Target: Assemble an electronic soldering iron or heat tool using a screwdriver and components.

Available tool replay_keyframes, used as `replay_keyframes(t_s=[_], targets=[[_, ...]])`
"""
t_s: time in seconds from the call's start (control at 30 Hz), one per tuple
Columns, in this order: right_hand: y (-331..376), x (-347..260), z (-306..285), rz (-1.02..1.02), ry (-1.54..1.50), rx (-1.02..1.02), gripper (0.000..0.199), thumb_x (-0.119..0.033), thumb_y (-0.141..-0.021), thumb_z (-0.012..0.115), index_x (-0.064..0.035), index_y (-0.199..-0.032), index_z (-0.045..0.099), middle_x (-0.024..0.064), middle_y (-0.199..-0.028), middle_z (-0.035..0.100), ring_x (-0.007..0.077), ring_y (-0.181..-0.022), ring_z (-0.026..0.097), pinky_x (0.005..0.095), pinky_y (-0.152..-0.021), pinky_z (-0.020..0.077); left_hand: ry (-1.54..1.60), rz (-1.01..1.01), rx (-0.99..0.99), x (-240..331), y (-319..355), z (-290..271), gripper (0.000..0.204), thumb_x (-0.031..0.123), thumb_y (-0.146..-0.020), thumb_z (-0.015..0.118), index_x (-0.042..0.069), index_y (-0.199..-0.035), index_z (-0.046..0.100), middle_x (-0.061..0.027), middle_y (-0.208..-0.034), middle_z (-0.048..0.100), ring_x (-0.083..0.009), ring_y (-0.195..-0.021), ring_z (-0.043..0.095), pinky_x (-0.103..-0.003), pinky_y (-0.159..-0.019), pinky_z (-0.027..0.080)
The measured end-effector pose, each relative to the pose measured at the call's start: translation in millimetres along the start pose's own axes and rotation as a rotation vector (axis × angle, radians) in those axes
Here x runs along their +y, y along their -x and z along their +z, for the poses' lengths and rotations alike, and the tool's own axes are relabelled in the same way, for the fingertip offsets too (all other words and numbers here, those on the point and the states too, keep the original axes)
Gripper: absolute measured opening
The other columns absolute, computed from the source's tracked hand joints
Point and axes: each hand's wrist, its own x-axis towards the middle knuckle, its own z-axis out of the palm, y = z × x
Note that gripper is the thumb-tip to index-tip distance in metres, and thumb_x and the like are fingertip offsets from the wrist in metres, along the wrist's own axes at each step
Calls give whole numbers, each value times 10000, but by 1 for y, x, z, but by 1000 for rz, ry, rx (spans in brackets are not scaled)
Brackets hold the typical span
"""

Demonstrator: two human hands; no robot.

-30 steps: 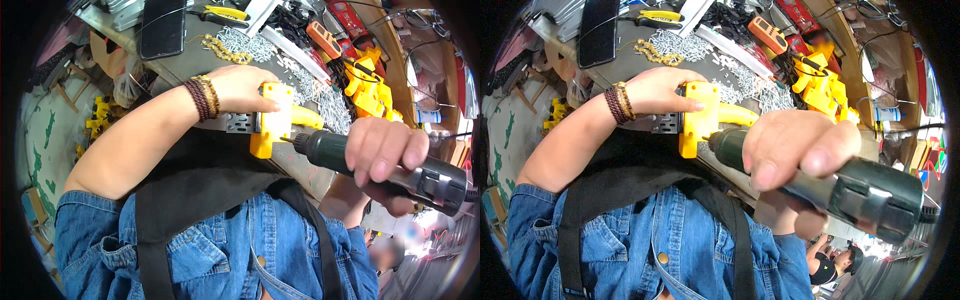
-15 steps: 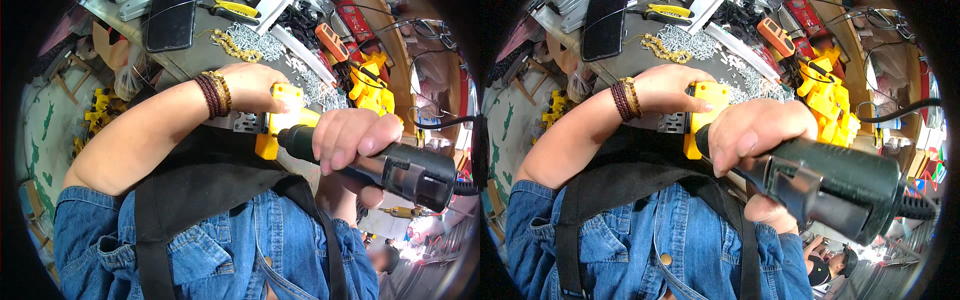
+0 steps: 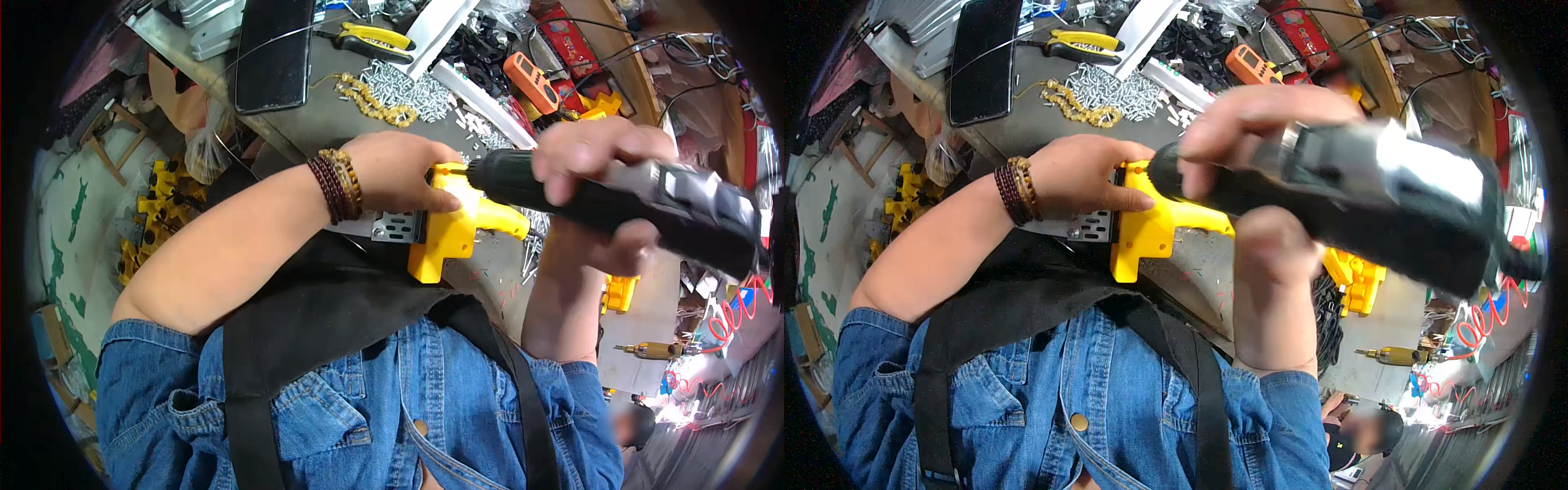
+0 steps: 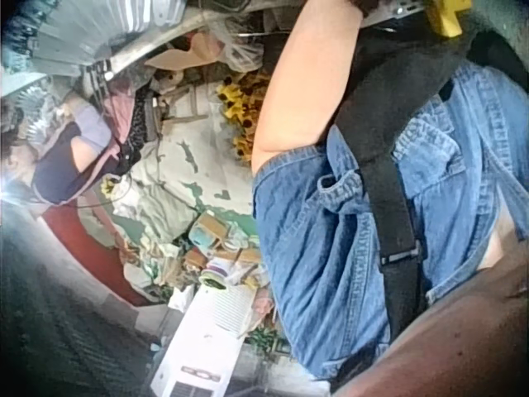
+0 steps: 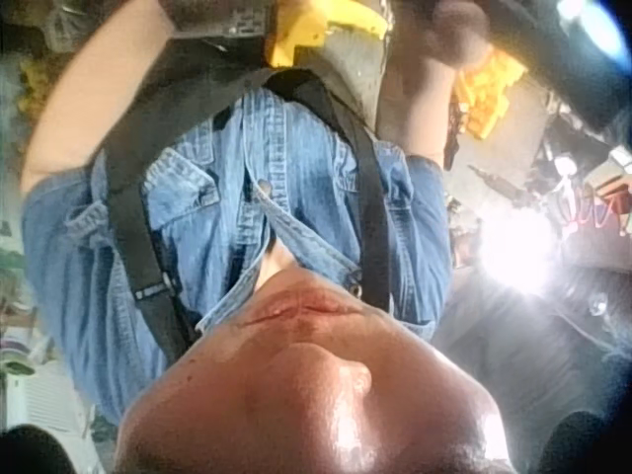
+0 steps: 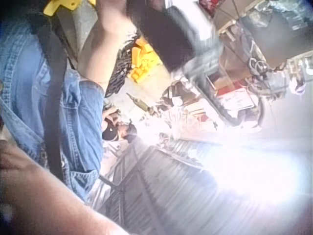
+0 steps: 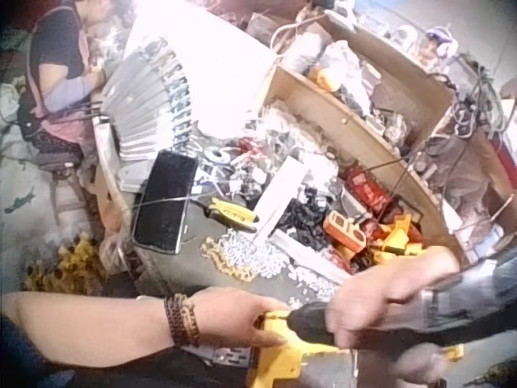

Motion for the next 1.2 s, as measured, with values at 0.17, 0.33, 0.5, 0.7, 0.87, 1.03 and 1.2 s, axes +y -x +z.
replay_keyframes(t_s=[0.17, 0.33, 0.5, 0.7, 0.87, 1.03, 1.2], targets=[[-10, 10, 5, 21, -130, -69, 630, -503, -854, 704, -42, -1229, 494, 110, -941, 595, 170, -661, 580, 362, -640, 464, -44, -76, -90, 11, 0, -10, 629, 542, -842, 679, 155, -1331, 601, -117, -1159, 698, -298, -1091, 659, -396, -934, 515], [-16, 28, 2, 40, -225, -103, 585, -481, -849, 707, -36, -1166, 500, 100, -871, 582, 180, -644, 587, 349, -637, 468, -15, -26, -41, 7, 4, -9, 534, 497, -854, 690, 137, -1244, 638, -116, -1059, 716, -301, -1022, 675, -407, -872, 530], [-25, 31, -12, 61, -261, -245, 642, -435, -818, 751, -15, -1221, 480, 172, -919, 632, 196, -631, 595, 352, -619, 499, -35, 2, 27, 5, 5, -5, 479, 478, -850, 701, 133, -1179, 659, -123, -1005, 719, -317, -971, 682, -415, -832, 536], [-20, -3, -20, 101, -246, -150, 667, -396, -802, 815, -43, -1243, 462, 148, -930, 655, 184, -611, 606, 344, -609, 499, -32, 9, -59, -1, 1, -3, 599, 537, -841, 695, 170, -1308, 616, -109, -1084, 719, -301, -1018, 682, -404, -883, 528], [-10, 0, -21, 76, -238, 12, 673, -412, -676, 883, -4, -1078, 529, 195, -837, 664, 182, -610, 610, 270, -522, 508, -26, 59, -24, -3, 0, -1, 588, 494, -841, 737, 189, -1327, 607, -131, -1007, 718, -319, -965, 689, -386, -841, 530], [-15, -3, -28, 117, -203, 29, 703, -445, -651, 888, 19, -1050, 542, 191, -821, 669, 172, -556, 606, 263, -511, 517, -20, 95, -19, 0, 0, -5, 585, 477, -842, 742, 184, -1329, 605, -139, -1019, 712, -323, -952, 689, -391, -819, 533], [-9, 9, -21, 117, -234, -52, 643, -386, -706, 861, 3, -1086, 517, 167, -826, 646, 196, -592, 613, 317, -561, 516, -14, 80, -19, -5, 2, -4, 591, 531, -846, 703, 178, -1311, 614, -121, -1045, 721, -310, -981, 690, -411, -856, 539]])
